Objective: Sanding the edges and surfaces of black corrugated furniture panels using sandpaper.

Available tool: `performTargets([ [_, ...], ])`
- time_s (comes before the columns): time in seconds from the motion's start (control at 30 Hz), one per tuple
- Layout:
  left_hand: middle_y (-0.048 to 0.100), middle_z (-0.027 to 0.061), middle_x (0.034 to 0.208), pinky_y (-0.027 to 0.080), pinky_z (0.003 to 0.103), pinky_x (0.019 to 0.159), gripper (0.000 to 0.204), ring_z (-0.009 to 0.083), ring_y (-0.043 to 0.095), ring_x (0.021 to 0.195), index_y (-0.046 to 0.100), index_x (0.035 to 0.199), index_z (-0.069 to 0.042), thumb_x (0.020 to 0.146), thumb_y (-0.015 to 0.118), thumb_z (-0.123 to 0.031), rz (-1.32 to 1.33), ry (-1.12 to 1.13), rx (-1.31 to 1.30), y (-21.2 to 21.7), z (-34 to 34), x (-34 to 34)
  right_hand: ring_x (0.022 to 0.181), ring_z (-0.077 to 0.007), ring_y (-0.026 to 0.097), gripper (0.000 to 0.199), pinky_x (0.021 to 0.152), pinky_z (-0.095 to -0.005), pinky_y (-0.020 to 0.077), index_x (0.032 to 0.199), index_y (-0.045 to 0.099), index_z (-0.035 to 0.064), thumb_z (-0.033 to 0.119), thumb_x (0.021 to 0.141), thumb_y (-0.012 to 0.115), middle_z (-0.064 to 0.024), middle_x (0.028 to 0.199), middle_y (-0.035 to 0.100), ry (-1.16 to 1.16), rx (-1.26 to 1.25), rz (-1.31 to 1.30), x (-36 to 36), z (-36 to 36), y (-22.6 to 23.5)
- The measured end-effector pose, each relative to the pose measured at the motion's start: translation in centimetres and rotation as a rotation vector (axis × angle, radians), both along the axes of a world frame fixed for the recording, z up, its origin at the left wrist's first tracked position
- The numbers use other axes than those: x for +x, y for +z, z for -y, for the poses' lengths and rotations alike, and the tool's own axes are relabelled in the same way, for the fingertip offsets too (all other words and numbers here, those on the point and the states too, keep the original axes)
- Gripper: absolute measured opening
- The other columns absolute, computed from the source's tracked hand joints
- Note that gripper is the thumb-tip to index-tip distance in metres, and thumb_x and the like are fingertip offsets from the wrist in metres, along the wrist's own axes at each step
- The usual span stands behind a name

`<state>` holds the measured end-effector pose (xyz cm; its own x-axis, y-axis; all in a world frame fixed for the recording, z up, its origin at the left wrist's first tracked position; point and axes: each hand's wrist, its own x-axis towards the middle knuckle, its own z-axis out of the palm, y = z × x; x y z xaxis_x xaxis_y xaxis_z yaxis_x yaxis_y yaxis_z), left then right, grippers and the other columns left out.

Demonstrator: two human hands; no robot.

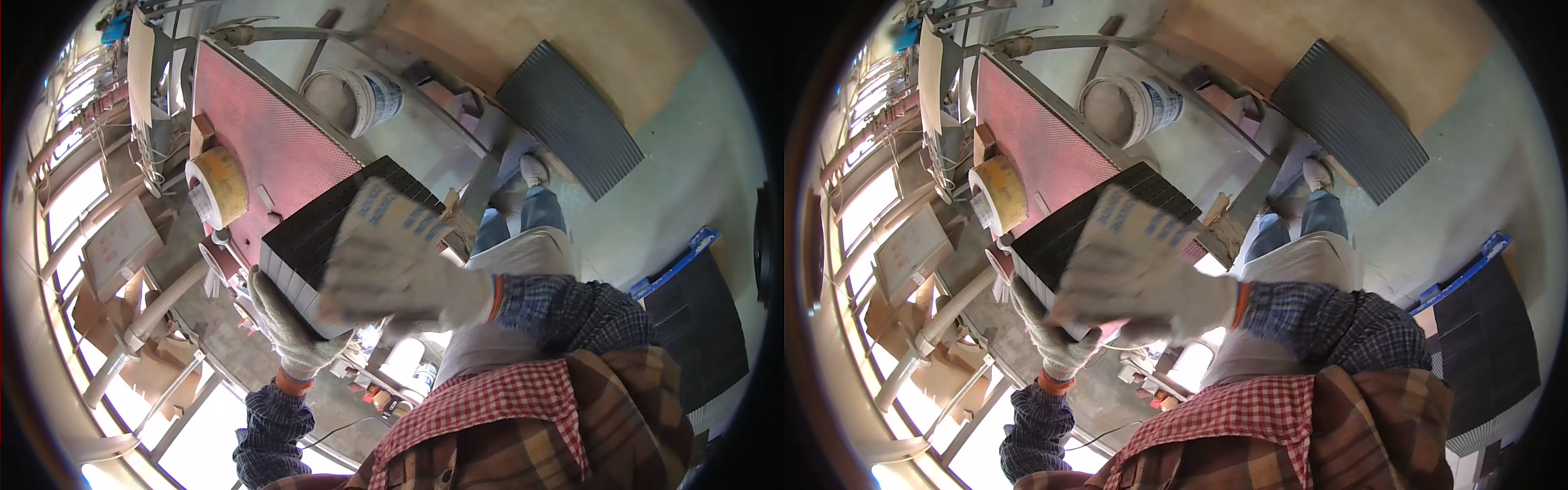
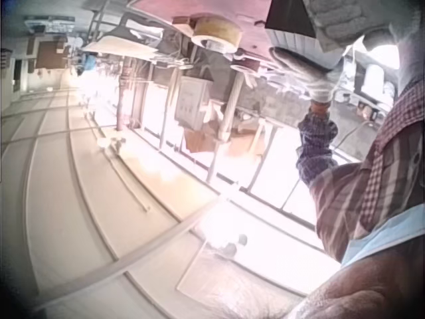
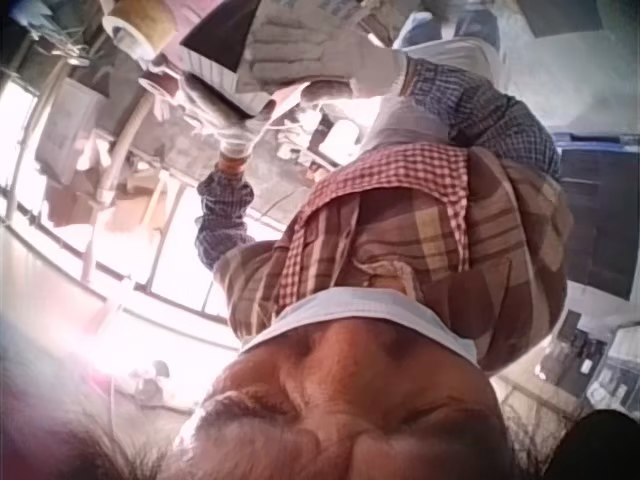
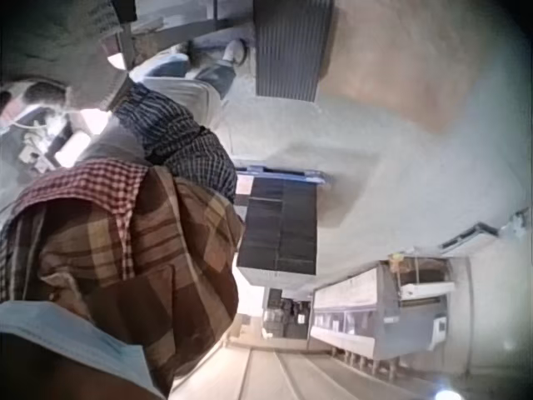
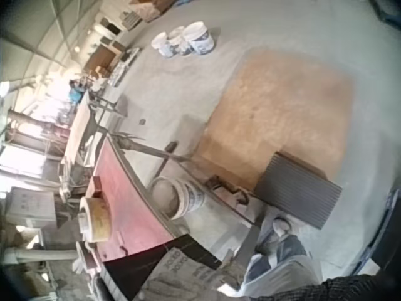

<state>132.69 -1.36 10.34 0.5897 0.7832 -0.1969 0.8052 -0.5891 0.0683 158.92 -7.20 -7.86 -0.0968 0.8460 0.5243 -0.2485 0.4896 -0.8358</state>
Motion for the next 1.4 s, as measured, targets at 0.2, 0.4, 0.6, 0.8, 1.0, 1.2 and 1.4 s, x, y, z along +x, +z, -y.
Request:
performTargets([
  [0.2, 0.021, 0.0332, 0.177, 0.022, 0.066, 0.131, 0.147, 0.0542, 0.025, 0.163, 0.010, 0.177, 0.004, 0.081, 0.081, -0.082, 0.003, -0.003, 0.032, -0.4, 0.0, -0.7, 0.166, -0.0364, 0.035, 0.064, 0.139, -0.0624, 0.0163, 0.168, 0.049, 0.0117, 0.030, 0.108, 0.065, -0.0141, 0.175, 0.046, -0.060, -0.150, 0.135, 2.5, 0.0, -3.0],
  [0.4, 0.023, 0.0390, 0.173, 0.033, 0.071, 0.125, 0.151, 0.0597, 0.029, 0.158, 0.010, 0.175, 0.008, 0.076, 0.087, -0.077, -0.063, -0.015, 0.042, -0.3, 0.0, -1.0, 0.158, -0.0358, 0.047, 0.061, 0.135, -0.0618, 0.0272, 0.157, 0.061, 0.0148, 0.050, 0.107, 0.061, -0.0134, 0.165, 0.055, -0.010, 0.102, -0.033, -1.5, 0.6, -0.8],
  [0.6, 0.024, 0.0333, 0.176, 0.025, 0.067, 0.129, 0.148, 0.0538, 0.028, 0.161, 0.014, 0.176, 0.005, 0.079, 0.076, -0.089, -0.035, -0.017, 0.082, -0.5, 0.0, -0.3, 0.149, -0.0352, 0.055, 0.053, 0.130, -0.0592, 0.0350, 0.153, 0.064, 0.0117, 0.041, 0.109, 0.061, -0.0136, 0.157, 0.063, -0.168, -0.239, 0.166, 2.9, -0.7, -2.3],
  [0.8, 0.022, 0.0379, 0.176, 0.029, 0.070, 0.128, 0.151, 0.0587, 0.027, 0.161, 0.013, 0.175, 0.008, 0.078, 0.079, -0.087, -0.003, -0.005, 0.023, -0.1, 0.0, -0.7, 0.143, -0.0403, 0.057, 0.055, 0.124, -0.0580, 0.0411, 0.152, 0.066, 0.0125, 0.044, 0.106, 0.062, -0.0159, 0.150, 0.064, -0.138, 0.011, 0.031, -4.5, 2.5, 1.6],
  [1.0, 0.024, 0.0363, 0.174, 0.026, 0.065, 0.129, 0.151, 0.0535, 0.029, 0.161, 0.012, 0.175, 0.008, 0.080, 0.073, -0.092, 0.013, -0.010, 0.027, -0.4, -0.1, -0.6, 0.140, -0.0398, 0.059, 0.061, 0.122, -0.0517, 0.0438, 0.158, 0.057, 0.0008, 0.044, 0.116, 0.055, -0.0211, 0.150, 0.065, -0.157, -0.742, -0.295, -0.6, -0.2, -5.9],
  [1.2, 0.022, 0.0363, 0.176, 0.025, 0.065, 0.130, 0.152, 0.0530, 0.027, 0.163, 0.012, 0.175, 0.008, 0.080, 0.073, -0.093, 0.003, -0.010, 0.018, -0.2, -0.2, -0.3, 0.160, -0.0411, 0.044, 0.070, 0.135, -0.0538, 0.0295, 0.163, 0.053, 0.0036, 0.044, 0.108, 0.068, -0.0198, 0.171, 0.050, -0.072, -0.271, 0.035, -0.1, 2.3, 2.6],
  [1.4, 0.018, 0.0352, 0.178, 0.023, 0.065, 0.132, 0.152, 0.0535, 0.022, 0.165, 0.006, 0.176, 0.006, 0.079, 0.077, -0.089, -0.060, -0.007, 0.002, 0.3, -0.3, -0.7, 0.161, -0.0351, 0.044, 0.056, 0.135, -0.0529, 0.0284, 0.160, 0.059, 0.0048, 0.039, 0.115, 0.057, -0.0215, 0.170, 0.051, -0.064, -0.476, -0.142, -1.8, -5.3, -6.1],
])
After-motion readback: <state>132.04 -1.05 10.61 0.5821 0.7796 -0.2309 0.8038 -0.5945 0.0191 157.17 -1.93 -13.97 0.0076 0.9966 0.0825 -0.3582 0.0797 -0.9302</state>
